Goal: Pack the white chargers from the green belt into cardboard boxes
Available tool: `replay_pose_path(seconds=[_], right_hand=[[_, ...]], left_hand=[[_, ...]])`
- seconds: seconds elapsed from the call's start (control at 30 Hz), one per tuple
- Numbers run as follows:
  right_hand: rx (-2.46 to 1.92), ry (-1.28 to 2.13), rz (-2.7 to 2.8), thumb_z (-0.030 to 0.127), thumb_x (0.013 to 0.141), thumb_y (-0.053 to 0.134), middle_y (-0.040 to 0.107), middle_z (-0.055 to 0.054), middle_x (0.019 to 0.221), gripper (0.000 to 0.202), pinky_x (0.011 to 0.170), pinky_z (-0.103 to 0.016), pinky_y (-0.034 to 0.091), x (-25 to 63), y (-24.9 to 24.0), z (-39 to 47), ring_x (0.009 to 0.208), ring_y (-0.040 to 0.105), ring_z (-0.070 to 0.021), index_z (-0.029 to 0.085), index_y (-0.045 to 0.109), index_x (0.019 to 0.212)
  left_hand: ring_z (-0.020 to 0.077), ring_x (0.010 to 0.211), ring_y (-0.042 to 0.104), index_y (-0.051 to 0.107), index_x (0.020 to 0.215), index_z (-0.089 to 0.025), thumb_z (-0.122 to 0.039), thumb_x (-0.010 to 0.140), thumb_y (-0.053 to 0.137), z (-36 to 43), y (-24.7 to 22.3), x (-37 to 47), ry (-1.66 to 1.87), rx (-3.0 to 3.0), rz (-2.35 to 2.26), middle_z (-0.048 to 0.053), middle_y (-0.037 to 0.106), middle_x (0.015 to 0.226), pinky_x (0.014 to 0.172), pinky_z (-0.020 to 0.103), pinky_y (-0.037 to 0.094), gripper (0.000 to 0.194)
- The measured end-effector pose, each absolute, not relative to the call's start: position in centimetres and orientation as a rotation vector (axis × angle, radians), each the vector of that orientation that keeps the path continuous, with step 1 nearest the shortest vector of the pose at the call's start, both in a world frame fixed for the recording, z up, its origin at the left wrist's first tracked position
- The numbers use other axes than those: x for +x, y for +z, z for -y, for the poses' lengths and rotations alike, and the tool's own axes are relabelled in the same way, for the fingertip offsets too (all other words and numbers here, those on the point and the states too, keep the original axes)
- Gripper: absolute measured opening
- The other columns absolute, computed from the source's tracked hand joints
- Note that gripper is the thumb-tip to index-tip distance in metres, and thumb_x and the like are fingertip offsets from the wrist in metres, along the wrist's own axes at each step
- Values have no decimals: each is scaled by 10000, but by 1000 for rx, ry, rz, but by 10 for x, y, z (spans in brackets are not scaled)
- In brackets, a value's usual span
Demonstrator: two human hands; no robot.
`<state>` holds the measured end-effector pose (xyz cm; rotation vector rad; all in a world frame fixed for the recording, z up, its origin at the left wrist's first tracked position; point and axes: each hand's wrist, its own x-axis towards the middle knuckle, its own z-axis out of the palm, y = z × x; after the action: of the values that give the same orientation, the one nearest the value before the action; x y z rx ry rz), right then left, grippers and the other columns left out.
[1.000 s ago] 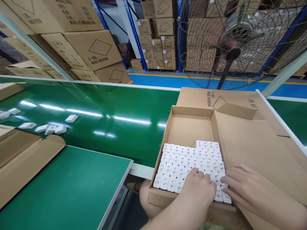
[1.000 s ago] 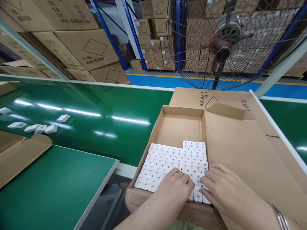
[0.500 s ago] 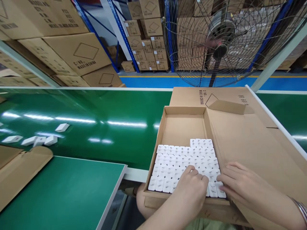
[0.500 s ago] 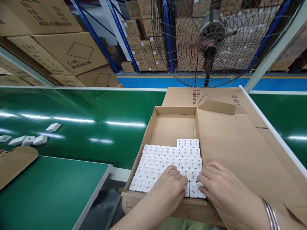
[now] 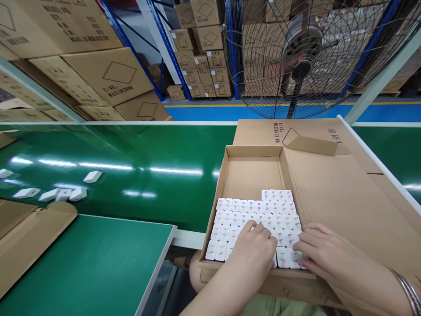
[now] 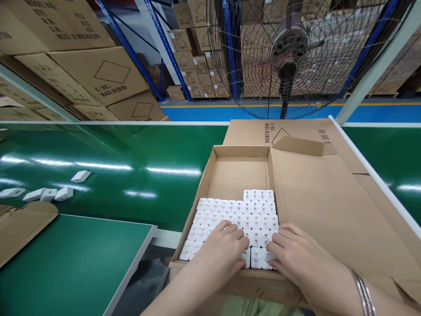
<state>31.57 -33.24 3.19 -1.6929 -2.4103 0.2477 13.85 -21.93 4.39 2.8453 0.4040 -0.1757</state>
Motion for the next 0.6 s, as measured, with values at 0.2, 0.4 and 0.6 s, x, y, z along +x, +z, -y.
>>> replay_pose_path(seconds=[0.2, 0.4, 0.6], right_hand=[[-1766, 335, 2410, 233, 930, 389, 561, -16, 750, 228, 803, -392, 356, 308, 43, 329, 752, 523, -194, 196, 514, 742], [-1759, 272, 2456, 227, 945, 328, 553, -20, 728, 290, 836, -403, 356, 309, 39, 329, 729, 520, -187, 191, 509, 722], [-1777, 298, 2409, 220, 918, 402, 543, -17, 754, 206, 848, -394, 355, 310, 36, 333, 773, 518, -192, 196, 511, 744]], left_hand=[[179, 600, 581, 585, 611, -149, -120, 728, 544, 225, 38, 146, -222, 2842, -389, 53, 638, 597, 745, 339, 387, 127], [156, 602, 582, 585, 586, -155, -172, 773, 526, 225, 37, 141, -178, 2746, -482, 40, 646, 599, 764, 319, 376, 196], [152, 694, 589, 586, 749, -181, -143, 832, 473, 219, 56, 127, -122, 2678, -484, 7, 650, 755, 739, 307, 381, 145]])
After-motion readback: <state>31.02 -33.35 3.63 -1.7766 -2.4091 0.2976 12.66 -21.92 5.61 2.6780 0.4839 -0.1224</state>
